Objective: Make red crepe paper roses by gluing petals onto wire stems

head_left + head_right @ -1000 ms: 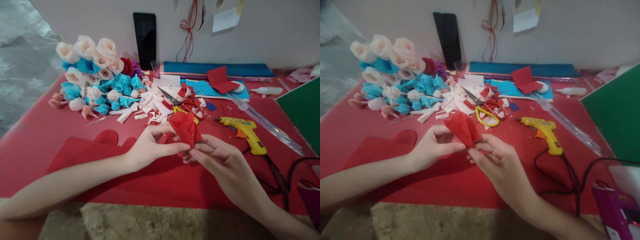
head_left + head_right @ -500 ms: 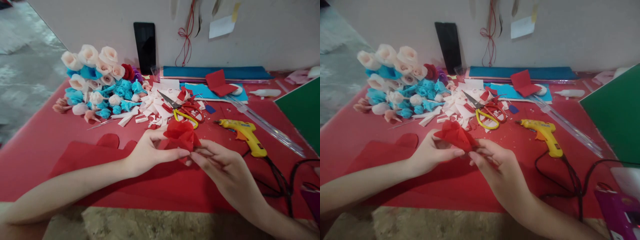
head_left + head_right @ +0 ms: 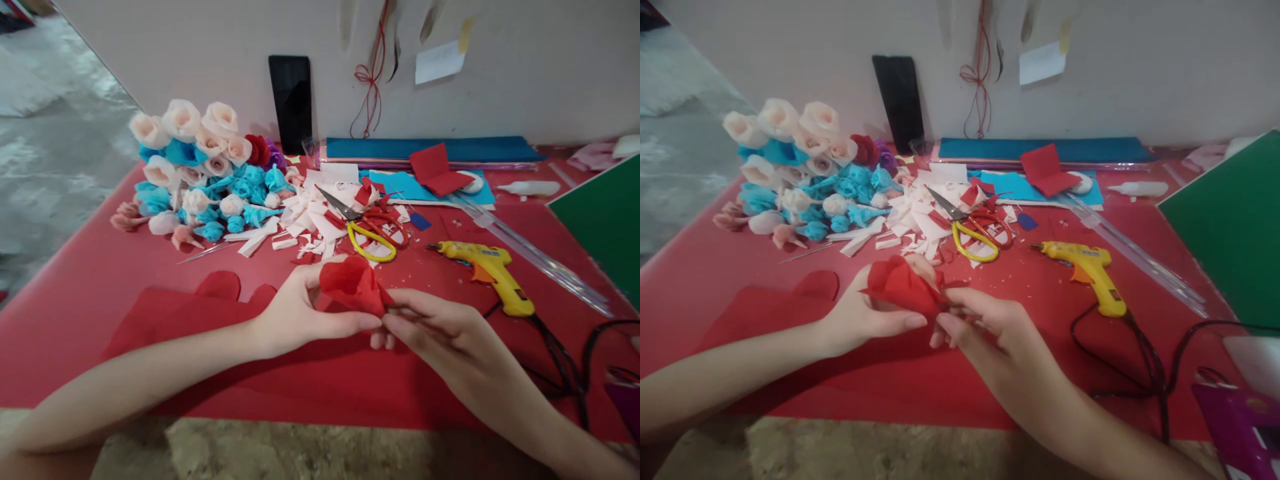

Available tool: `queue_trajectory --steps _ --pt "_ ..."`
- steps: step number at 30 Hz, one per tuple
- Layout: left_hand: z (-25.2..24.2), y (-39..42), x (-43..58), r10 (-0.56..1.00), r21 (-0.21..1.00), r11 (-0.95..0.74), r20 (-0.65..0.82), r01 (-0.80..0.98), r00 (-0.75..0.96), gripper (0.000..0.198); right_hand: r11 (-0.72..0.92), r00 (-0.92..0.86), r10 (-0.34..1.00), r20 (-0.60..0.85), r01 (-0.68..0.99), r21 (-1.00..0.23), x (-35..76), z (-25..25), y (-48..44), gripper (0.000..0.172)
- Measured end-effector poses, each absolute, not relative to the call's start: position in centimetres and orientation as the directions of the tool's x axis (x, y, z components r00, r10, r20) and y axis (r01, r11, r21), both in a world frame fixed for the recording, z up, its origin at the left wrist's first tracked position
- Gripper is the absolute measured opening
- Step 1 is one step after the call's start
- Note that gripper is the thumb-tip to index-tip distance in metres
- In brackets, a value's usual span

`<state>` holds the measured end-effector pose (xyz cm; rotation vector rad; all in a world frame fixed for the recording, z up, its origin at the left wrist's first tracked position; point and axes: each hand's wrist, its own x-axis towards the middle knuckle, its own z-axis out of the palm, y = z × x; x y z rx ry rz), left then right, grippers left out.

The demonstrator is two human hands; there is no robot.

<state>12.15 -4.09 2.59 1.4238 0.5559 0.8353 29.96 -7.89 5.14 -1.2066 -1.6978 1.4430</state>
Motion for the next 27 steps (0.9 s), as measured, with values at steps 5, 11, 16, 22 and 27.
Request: queue_trajectory --steps 5,11,16,22,27 --pt "2.4 -4.0 12.2 0.781 0.984 -0.147 0.179 -0.102 0.598 0.004 -0.014 -0.405 0.903 -0.145 0.308 -0.951 30.1 5.0 -8.4 0.015" --pt "2.4 -4.1 12.2 0.8 0.973 -0.228 0.202 -0.025 0.565 0.014 0.086 -0.369 0.927 -0.062 0.371 -0.925 29.9 4.8 -8.3 0.015" --pt "2.5 -4.2 12.3 0.8 0.964 -0.263 0.246 -0.048 0.547 0.018 0.192 -0.378 0.926 -0.005 0.482 -0.855 30.2 5.5 -7.9 0.011" --pt "2.5 -3.7 12.2 0.692 0.891 -0.454 0.339 0.02 0.637 0.028 0.41 -0.463 0.881 0.093 0.651 -0.639 31.9 5.7 -7.9 0.014" --pt "2.2 -3.7 12.2 0.673 0.899 -0.429 0.249 0.093 0.697 0.023 0.47 -0.522 0.851 0.055 0.712 -0.522 32.9 5.4 -7.8 0.015"
